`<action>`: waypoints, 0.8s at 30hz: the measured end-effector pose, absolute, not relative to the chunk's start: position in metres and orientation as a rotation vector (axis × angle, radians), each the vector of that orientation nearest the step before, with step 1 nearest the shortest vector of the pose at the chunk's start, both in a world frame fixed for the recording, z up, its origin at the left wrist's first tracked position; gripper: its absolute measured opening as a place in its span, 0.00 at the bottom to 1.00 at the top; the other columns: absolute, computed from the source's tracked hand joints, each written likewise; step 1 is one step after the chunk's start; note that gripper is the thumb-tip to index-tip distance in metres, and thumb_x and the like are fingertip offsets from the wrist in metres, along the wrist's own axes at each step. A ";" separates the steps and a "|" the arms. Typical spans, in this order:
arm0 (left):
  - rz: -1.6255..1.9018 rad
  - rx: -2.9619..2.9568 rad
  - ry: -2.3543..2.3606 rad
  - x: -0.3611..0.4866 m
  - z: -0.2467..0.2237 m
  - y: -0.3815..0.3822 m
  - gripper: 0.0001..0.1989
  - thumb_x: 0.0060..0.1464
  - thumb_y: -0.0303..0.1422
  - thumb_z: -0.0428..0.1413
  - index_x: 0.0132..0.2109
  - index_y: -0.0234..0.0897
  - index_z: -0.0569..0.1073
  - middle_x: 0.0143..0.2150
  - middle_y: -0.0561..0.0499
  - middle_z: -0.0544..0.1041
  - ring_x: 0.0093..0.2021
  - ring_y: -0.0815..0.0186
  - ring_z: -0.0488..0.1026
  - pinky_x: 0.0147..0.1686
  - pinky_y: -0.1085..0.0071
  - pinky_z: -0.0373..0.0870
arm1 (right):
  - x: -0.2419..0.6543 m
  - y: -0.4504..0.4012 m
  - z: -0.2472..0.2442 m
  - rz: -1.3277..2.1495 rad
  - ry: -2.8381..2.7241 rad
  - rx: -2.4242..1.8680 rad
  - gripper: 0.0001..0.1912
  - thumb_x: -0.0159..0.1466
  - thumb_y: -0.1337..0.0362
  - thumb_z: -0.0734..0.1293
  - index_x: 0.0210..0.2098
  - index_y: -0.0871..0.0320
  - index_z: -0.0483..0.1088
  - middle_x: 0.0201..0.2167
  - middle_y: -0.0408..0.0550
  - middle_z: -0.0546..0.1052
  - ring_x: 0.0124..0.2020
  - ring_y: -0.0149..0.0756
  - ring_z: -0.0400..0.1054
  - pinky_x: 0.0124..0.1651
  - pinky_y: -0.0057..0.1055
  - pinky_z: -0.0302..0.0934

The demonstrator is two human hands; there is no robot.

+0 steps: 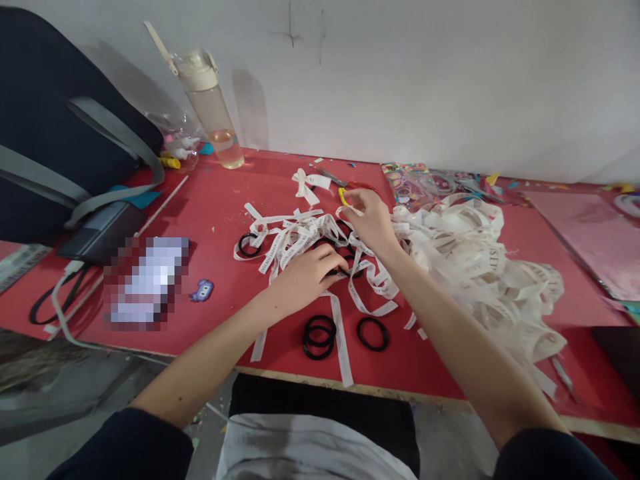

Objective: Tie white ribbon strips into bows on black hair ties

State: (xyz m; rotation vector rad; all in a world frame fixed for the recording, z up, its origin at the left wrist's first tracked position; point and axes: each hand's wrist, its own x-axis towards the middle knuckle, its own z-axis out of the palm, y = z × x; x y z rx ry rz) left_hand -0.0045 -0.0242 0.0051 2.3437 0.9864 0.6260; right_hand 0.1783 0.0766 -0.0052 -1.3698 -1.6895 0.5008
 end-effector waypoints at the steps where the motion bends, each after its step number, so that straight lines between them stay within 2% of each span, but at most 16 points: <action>1: 0.647 2.329 0.976 -0.004 0.006 -0.025 0.07 0.62 0.27 0.52 0.46 0.40 0.73 0.45 0.48 0.72 0.45 0.63 0.72 0.46 0.66 0.69 | 0.182 0.069 -0.004 0.398 -1.800 -1.405 0.09 0.59 0.68 0.67 0.41 0.58 0.74 0.46 0.54 0.77 0.50 0.46 0.71 0.55 0.44 0.65; 5: 0.681 2.315 0.890 -0.003 0.010 -0.027 0.07 0.64 0.30 0.50 0.45 0.39 0.73 0.44 0.48 0.73 0.45 0.64 0.73 0.46 0.68 0.68 | 0.191 0.051 -0.002 0.240 -2.135 -1.600 0.04 0.60 0.66 0.68 0.34 0.58 0.75 0.38 0.55 0.79 0.44 0.50 0.72 0.51 0.45 0.63; 8: 0.606 2.338 0.858 -0.003 0.011 -0.028 0.09 0.65 0.32 0.49 0.46 0.38 0.73 0.45 0.47 0.73 0.41 0.65 0.73 0.42 0.70 0.68 | 0.192 0.048 -0.001 0.258 -2.089 -1.573 0.06 0.63 0.66 0.65 0.31 0.56 0.75 0.35 0.51 0.80 0.40 0.46 0.73 0.47 0.42 0.63; 12: 0.520 2.383 0.863 -0.002 0.007 -0.029 0.09 0.65 0.33 0.49 0.45 0.38 0.73 0.44 0.48 0.75 0.41 0.64 0.74 0.41 0.70 0.68 | 0.189 0.038 0.013 0.632 -1.741 -1.305 0.06 0.63 0.60 0.67 0.32 0.55 0.74 0.33 0.44 0.80 0.35 0.37 0.73 0.41 0.34 0.65; 15: 0.553 2.382 0.939 -0.001 0.004 -0.028 0.08 0.64 0.31 0.50 0.43 0.39 0.73 0.42 0.49 0.77 0.41 0.63 0.74 0.42 0.68 0.67 | 0.187 0.019 0.032 1.015 -1.572 -1.140 0.12 0.63 0.53 0.69 0.33 0.55 0.72 0.27 0.42 0.79 0.24 0.30 0.69 0.30 0.29 0.63; 18: 0.751 2.229 1.171 -0.001 0.006 -0.026 0.05 0.61 0.33 0.53 0.43 0.38 0.71 0.39 0.48 0.76 0.40 0.62 0.73 0.42 0.66 0.67 | 0.186 -0.006 0.049 1.172 -1.559 -1.039 0.11 0.64 0.54 0.68 0.33 0.56 0.72 0.23 0.41 0.77 0.22 0.28 0.67 0.28 0.26 0.63; 20: 0.946 2.103 1.214 -0.002 0.009 -0.025 0.12 0.58 0.35 0.57 0.47 0.37 0.68 0.41 0.47 0.75 0.40 0.63 0.72 0.42 0.66 0.67 | 0.186 -0.023 0.057 1.268 -1.627 -1.019 0.10 0.65 0.56 0.67 0.34 0.55 0.73 0.22 0.39 0.75 0.20 0.27 0.65 0.26 0.25 0.63; 22: 1.079 2.047 1.100 -0.002 0.012 -0.026 0.18 0.55 0.36 0.59 0.52 0.37 0.66 0.45 0.46 0.72 0.42 0.63 0.70 0.43 0.67 0.68 | 0.184 -0.040 0.060 1.429 -1.764 -0.975 0.09 0.66 0.57 0.65 0.42 0.55 0.74 0.26 0.40 0.77 0.20 0.27 0.67 0.25 0.25 0.64; 24: 1.102 1.987 1.022 -0.003 0.015 -0.027 0.18 0.57 0.37 0.58 0.53 0.39 0.66 0.45 0.48 0.71 0.42 0.65 0.70 0.42 0.69 0.68 | 0.181 -0.056 0.061 1.613 -1.883 -0.880 0.11 0.68 0.60 0.63 0.48 0.54 0.73 0.28 0.40 0.78 0.21 0.27 0.68 0.24 0.23 0.64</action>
